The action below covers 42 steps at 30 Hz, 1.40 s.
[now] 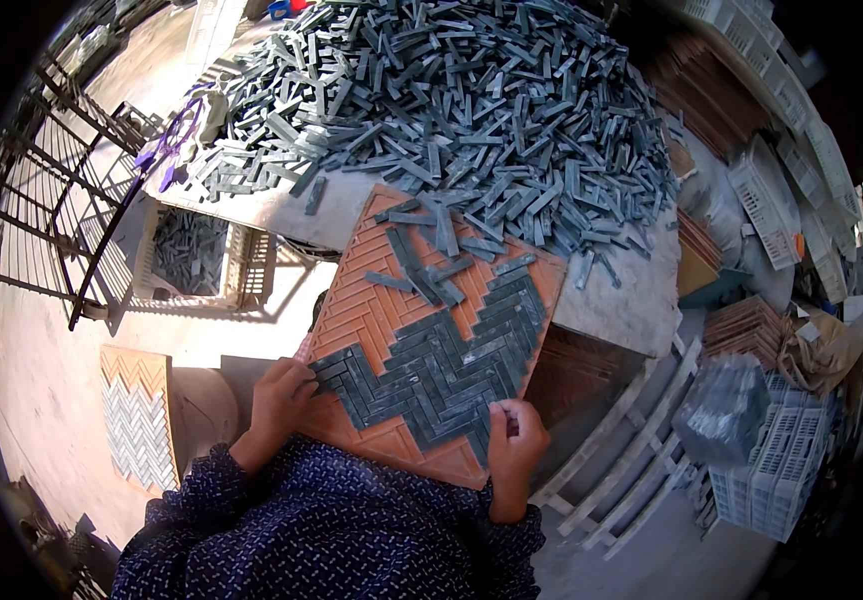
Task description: The person arranges small rectangular tiles on a wooden board in a herringbone pattern. The person picks tiles from a large pile and places them one by one onto the board, forming a continuous pattern.
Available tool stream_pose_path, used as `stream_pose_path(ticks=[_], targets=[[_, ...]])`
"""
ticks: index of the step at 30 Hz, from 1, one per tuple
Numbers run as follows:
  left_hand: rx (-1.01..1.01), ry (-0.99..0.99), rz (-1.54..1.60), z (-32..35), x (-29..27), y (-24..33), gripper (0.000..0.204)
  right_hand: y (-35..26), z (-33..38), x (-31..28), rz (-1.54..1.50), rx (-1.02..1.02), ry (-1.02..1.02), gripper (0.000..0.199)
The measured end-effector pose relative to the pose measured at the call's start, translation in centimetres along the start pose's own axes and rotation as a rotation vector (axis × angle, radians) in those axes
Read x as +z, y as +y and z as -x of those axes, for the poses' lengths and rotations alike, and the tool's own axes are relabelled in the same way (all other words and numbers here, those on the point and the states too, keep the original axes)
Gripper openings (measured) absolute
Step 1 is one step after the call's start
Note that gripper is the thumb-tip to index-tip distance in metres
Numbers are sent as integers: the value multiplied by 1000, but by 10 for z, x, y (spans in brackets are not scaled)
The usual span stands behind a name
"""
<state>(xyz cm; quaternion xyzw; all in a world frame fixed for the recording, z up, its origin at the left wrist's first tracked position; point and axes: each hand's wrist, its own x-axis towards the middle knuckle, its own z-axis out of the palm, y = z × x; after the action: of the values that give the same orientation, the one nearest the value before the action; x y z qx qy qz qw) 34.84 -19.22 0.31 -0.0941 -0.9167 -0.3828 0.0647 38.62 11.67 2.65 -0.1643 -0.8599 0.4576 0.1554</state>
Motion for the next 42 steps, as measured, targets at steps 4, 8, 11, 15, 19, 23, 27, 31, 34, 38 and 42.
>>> stream_pose_path(ticks=[4, 8, 11, 15, 19, 23, 27, 31, 34, 38, 42], targets=[[62, 31, 7, -4, -1, 7, 14, -21, -4, 2, -4, -32, -36, 8], [-55, 11, 16, -4, -3, 11, 10, -46, -25, 29, -62, -201, -193, 7], [-3, -20, -15, -4, 0, 7, 8, -57, -48, 61, -9, -314, -311, 10], [45, -31, -18, 0, 3, 2, 8, -62, -81, 108, 138, -609, -287, 15], [16, 19, 42, -2, 0, 8, 11, -65, -100, 138, 379, -690, -286, 15], [60, -6, 82, -1, 2, -2, 13, -72, -101, 140, 420, -754, -301, 17], [3, -25, 164, -1, 0, -6, 12, -85, -70, 122, 204, -284, -606, 21], [-53, 19, 238, -7, -5, -3, 11, -85, -51, 116, 242, -105, -734, 23], [-109, -12, 283, -10, -12, -1, 12, -85, -53, 115, 324, -187, -714, 25], [-160, -27, 314, -12, -18, -1, 10, -91, -64, 118, 257, -372, -730, 30], [-148, -30, 311, -12, -21, 0, 9, -81, -72, 125, 211, -467, -834, 32]])
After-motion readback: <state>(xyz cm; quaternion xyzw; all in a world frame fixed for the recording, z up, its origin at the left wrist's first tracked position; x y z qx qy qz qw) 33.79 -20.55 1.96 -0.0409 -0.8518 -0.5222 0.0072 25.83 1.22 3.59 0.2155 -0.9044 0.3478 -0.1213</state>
